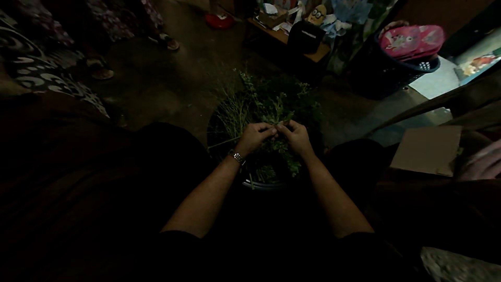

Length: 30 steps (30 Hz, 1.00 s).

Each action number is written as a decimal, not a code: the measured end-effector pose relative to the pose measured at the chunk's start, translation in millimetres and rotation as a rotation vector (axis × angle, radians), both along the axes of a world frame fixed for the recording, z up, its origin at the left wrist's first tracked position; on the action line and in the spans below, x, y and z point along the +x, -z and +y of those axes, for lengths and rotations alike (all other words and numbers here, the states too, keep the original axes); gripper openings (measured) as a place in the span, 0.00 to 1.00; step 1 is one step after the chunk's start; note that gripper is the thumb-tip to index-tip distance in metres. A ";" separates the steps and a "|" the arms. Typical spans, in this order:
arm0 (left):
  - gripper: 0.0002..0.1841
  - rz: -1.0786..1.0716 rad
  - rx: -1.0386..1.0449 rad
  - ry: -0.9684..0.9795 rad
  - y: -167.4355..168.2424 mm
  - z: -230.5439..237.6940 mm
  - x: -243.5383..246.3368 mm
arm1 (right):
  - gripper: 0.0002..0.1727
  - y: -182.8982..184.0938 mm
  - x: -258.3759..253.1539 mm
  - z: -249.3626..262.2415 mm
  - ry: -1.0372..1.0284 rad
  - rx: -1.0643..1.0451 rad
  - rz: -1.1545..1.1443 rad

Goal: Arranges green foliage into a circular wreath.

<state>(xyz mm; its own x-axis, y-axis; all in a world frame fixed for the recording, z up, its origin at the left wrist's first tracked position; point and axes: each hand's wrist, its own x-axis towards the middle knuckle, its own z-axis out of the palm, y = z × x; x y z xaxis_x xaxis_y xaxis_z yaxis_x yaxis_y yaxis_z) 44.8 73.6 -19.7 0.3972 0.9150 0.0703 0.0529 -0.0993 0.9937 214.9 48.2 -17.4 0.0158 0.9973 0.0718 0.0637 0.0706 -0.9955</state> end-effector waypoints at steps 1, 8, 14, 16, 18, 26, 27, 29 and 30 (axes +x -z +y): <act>0.08 0.011 -0.008 -0.002 -1.6 -2.0 1.1 | 0.09 -0.8 -2.0 -1.1 0.009 -0.006 -0.041; 0.08 0.007 -0.081 0.012 0.0 1.0 1.8 | 0.16 -6.3 4.6 5.9 0.193 -0.073 -0.018; 0.06 0.018 -0.115 -0.001 -1.7 2.2 -2.3 | 0.17 -19.9 41.5 9.4 0.282 -0.018 -0.498; 0.08 0.117 -0.087 0.007 -3.7 3.2 -3.3 | 0.26 -21.4 44.0 7.3 0.272 0.060 -0.809; 0.09 0.236 -0.047 0.031 -6.6 2.9 -4.1 | 0.25 -17.5 42.1 5.8 0.250 0.271 -0.888; 0.10 0.409 0.120 0.140 -4.1 6.2 -8.4 | 0.15 -2.0 30.2 9.5 -0.288 0.523 -0.883; 0.10 0.421 0.127 0.151 -5.3 6.5 -9.5 | 0.12 -1.8 29.4 8.9 -0.294 0.523 -0.873; 0.10 0.436 0.143 0.157 -6.8 7.2 -10.3 | 0.08 -1.1 28.8 7.8 -0.290 0.517 -0.840; 0.10 0.437 0.161 0.153 -5.8 8.0 -10.7 | 0.08 -1.4 28.3 7.2 -0.284 0.510 -0.828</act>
<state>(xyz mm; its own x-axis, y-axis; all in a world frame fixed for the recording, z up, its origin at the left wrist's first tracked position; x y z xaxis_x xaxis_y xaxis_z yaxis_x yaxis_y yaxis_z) 34.1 81.5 -13.9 0.5500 0.8352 0.0029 0.4345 -0.2890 0.8531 243.2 55.4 -16.0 -0.4648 0.8040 0.3709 0.6352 0.5946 -0.4930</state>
